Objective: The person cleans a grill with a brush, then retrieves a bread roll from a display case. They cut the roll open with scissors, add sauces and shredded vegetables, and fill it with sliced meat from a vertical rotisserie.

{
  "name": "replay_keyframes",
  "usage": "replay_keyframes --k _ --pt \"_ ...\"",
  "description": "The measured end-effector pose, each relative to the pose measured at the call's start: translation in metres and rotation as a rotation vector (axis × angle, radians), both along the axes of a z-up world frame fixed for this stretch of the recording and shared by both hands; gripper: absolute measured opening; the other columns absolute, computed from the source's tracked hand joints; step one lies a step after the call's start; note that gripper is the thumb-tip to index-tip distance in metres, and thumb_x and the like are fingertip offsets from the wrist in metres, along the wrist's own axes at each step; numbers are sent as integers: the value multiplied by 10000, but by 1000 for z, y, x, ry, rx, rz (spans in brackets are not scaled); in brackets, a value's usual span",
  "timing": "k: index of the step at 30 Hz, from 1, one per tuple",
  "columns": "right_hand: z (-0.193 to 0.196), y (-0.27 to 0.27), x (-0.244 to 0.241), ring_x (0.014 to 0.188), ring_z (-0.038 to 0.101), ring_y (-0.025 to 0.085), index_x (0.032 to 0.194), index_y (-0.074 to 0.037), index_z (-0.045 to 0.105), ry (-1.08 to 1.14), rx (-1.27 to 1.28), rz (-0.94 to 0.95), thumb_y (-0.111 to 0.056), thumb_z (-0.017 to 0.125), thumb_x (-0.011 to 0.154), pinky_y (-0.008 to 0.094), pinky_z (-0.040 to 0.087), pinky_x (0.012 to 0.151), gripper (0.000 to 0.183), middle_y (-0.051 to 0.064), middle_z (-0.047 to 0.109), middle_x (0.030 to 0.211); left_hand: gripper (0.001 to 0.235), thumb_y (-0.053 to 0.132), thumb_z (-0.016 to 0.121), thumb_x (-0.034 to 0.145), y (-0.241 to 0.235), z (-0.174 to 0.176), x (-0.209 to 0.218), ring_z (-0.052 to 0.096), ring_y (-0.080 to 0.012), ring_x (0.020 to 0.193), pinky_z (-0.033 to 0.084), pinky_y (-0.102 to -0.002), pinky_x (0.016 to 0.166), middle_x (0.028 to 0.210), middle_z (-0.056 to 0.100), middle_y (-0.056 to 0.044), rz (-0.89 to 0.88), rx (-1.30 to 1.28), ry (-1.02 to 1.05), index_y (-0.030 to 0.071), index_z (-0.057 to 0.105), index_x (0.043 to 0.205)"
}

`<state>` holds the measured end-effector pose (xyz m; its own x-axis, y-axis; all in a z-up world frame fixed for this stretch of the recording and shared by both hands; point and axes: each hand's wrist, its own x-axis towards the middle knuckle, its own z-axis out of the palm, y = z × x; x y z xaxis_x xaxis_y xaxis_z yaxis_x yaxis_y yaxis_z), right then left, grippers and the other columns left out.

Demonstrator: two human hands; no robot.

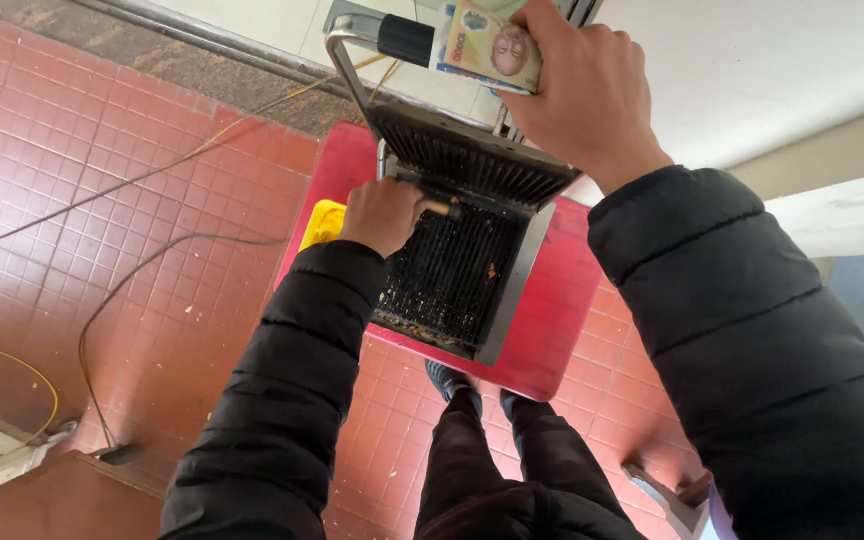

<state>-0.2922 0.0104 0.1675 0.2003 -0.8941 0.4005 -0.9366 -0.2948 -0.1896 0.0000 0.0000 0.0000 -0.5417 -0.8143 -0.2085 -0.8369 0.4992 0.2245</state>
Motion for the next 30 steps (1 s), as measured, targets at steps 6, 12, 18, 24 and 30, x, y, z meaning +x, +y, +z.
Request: replay_keyframes --k 6,12,18,24,30 --pt "7 3 3 710 717 450 1333 -161 669 8 21 -41 -374 892 1049 546 462 511 420 76 836 990 289 443 699 1111 -26 -41 14 792 -413 835 644 -594 652 893 817 -83 -106 14 -110 230 871 1015" --pt "10 6 5 647 639 526 1287 -165 657 14 40 -70 -325 858 995 576 404 512 389 105 755 841 405 477 595 1211 -33 -26 16 770 -337 790 655 -519 672 881 774 -74 -143 52 -183 164 799 1054" --pt "6 5 3 654 665 501 1322 -162 686 9 11 -64 -323 827 1023 569 416 514 368 97 786 871 344 467 581 1197 -43 -23 22 758 -351 791 622 -522 612 900 790 -56 -131 -20 -81 261 857 1210" --pt "5 5 1 651 638 520 1379 -202 645 -7 20 -28 -410 848 1127 603 397 500 385 108 821 992 260 366 670 1133 -40 6 18 780 -434 1064 617 -606 893 1109 847 -128 -31 270 -228 219 884 1147" --pt "9 4 3 672 635 535 1327 -182 647 -10 47 -64 -322 830 1041 599 415 533 367 105 797 929 306 361 629 1170 -36 -27 18 788 -353 888 660 -533 741 938 799 -70 -105 146 -315 125 813 1105"
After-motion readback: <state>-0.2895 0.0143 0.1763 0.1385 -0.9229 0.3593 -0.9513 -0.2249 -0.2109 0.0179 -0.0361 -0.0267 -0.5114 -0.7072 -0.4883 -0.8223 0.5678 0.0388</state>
